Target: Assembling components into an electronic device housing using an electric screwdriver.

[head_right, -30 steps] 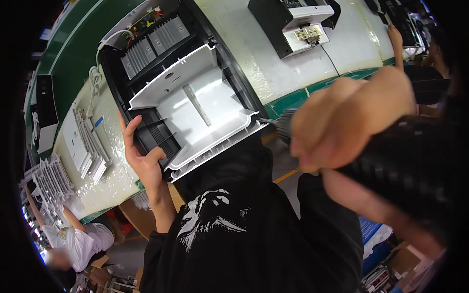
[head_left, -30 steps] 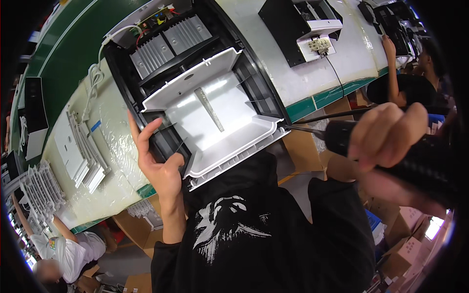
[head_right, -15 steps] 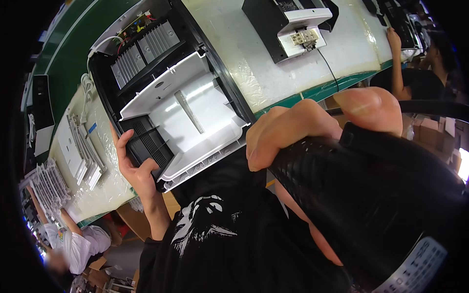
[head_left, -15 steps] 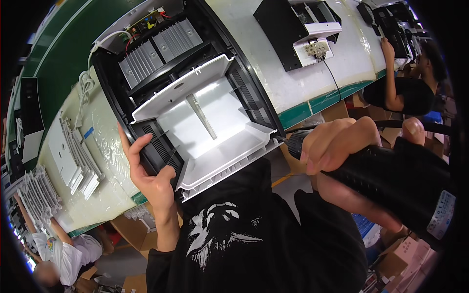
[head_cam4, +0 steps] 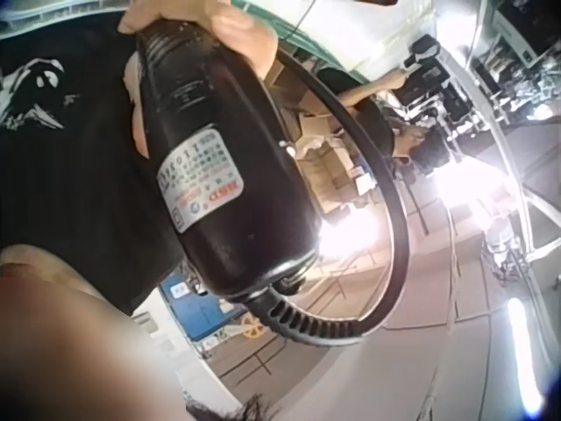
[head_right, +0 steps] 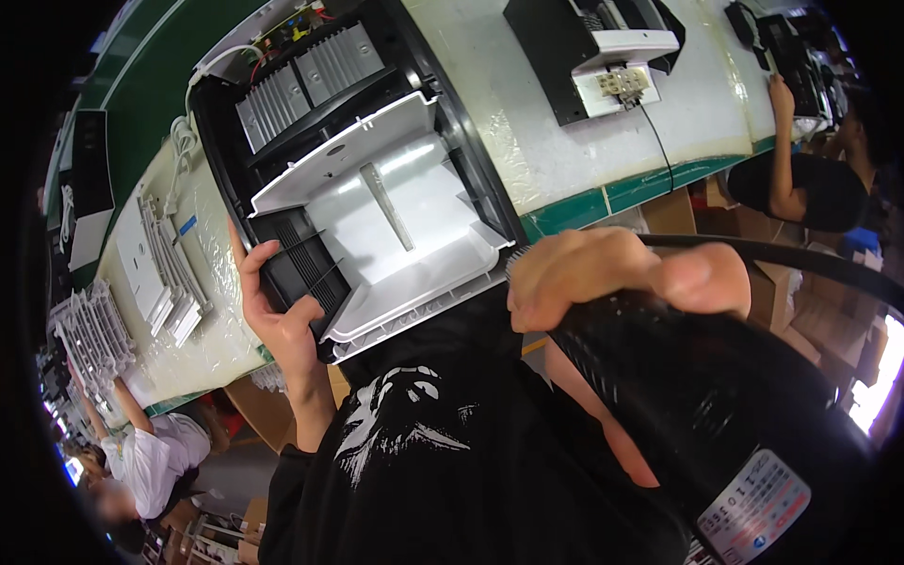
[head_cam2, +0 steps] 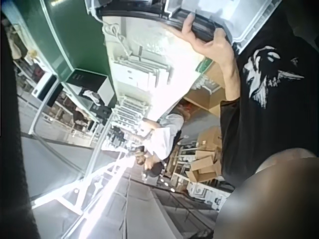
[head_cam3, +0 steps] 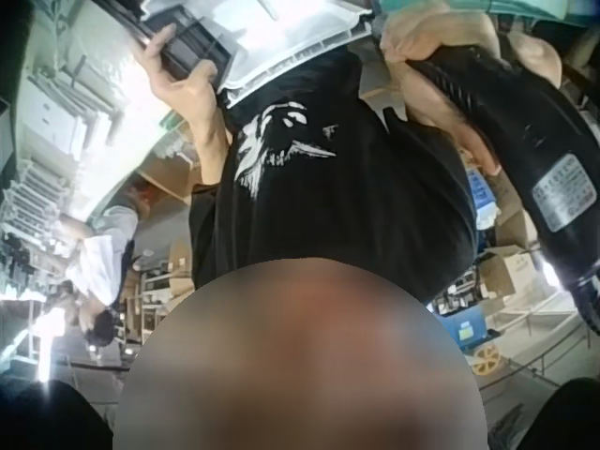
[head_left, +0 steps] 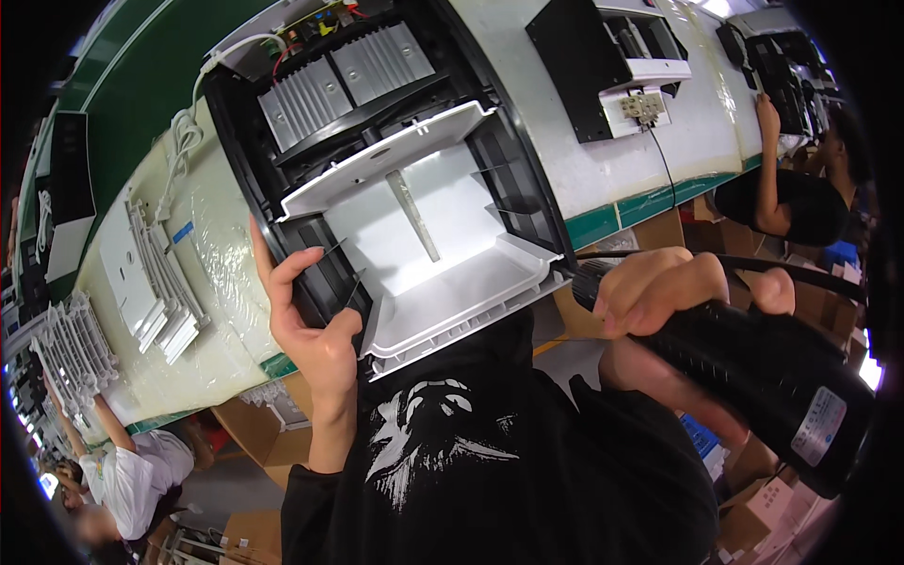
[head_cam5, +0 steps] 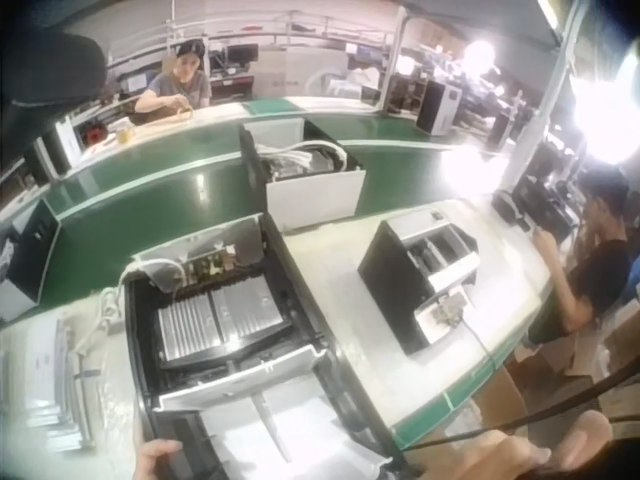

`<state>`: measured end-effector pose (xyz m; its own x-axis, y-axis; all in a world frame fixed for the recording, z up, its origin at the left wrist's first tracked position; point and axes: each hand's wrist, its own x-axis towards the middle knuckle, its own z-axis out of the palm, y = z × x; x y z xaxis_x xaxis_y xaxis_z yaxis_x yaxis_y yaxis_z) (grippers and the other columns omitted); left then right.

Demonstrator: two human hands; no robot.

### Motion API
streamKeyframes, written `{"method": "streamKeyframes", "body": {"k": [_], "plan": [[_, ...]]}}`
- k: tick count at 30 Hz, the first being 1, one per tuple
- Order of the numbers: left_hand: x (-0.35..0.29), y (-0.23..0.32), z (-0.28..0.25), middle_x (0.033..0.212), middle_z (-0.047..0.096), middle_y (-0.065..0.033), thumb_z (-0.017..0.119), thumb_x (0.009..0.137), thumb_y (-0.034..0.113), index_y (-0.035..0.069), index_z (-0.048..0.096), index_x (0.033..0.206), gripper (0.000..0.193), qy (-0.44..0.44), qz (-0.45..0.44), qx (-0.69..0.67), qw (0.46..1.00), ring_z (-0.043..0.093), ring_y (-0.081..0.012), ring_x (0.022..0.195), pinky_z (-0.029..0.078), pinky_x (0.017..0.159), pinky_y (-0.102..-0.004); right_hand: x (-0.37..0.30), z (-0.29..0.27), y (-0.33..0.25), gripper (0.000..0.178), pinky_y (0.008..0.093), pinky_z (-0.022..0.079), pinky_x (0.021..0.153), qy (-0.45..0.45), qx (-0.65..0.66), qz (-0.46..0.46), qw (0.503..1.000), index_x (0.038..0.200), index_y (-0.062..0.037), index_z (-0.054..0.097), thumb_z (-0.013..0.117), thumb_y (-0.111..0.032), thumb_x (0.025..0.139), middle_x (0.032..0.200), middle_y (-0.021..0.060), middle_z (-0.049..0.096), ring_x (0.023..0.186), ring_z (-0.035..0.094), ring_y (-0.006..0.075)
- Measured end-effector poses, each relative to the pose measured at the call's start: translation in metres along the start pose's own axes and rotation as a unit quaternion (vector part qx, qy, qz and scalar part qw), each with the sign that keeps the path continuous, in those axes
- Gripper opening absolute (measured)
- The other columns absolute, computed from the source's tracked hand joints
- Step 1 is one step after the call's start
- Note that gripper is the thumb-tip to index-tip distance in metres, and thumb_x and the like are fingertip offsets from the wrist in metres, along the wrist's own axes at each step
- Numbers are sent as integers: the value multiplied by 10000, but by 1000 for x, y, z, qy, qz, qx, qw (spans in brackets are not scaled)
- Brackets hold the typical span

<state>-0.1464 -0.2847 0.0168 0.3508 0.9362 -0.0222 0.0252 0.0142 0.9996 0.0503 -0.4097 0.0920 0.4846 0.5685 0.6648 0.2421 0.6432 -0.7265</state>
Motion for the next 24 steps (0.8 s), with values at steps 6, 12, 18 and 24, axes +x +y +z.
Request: {"method": "streamKeyframes", "body": {"k": [6, 12, 18, 24], "plan": [[-1, -2, 1, 1515, 204, -193, 457, 506, -76, 34, 568, 975, 494, -6, 7, 11, 1000, 346, -256, 1322, 326, 1002, -268, -5, -6, 0, 843, 305, 450, 375, 8, 13, 10, 1000, 1235, -84, 299, 571, -703, 731, 678, 127, 523, 453, 508, 204], [1, -4, -2, 1513, 199, -207, 480, 505, -54, 37, 573, 968, 481, -7, 32, 24, 999, 295, -270, 1358, 262, 1040, -284, -3, -8, -5, 821, 330, 474, 448, -28, 39, 30, 998, 1229, -109, 299, 644, -650, 717, 782, 159, 548, 543, 533, 245], [1, -1, 1, 1518, 181, -210, 463, 499, -104, 40, 557, 938, 472, 1, -1, -43, 999, 359, -272, 1325, 318, 1015, -287, 6, -8, -6, 808, 334, 487, 425, -64, 22, 34, 997, 1246, -90, 321, 627, -642, 743, 709, 124, 555, 497, 545, 220], [13, -6, -3, 1487, 268, -220, 457, 483, -140, 39, 504, 859, 419, 23, 55, -85, 995, 452, -274, 1248, 384, 965, -293, 42, -52, -76, 503, 195, 468, 479, -14, 124, -50, 991, 899, -36, 449, 694, -463, 795, 658, 25, 498, 479, 488, 112]]}}
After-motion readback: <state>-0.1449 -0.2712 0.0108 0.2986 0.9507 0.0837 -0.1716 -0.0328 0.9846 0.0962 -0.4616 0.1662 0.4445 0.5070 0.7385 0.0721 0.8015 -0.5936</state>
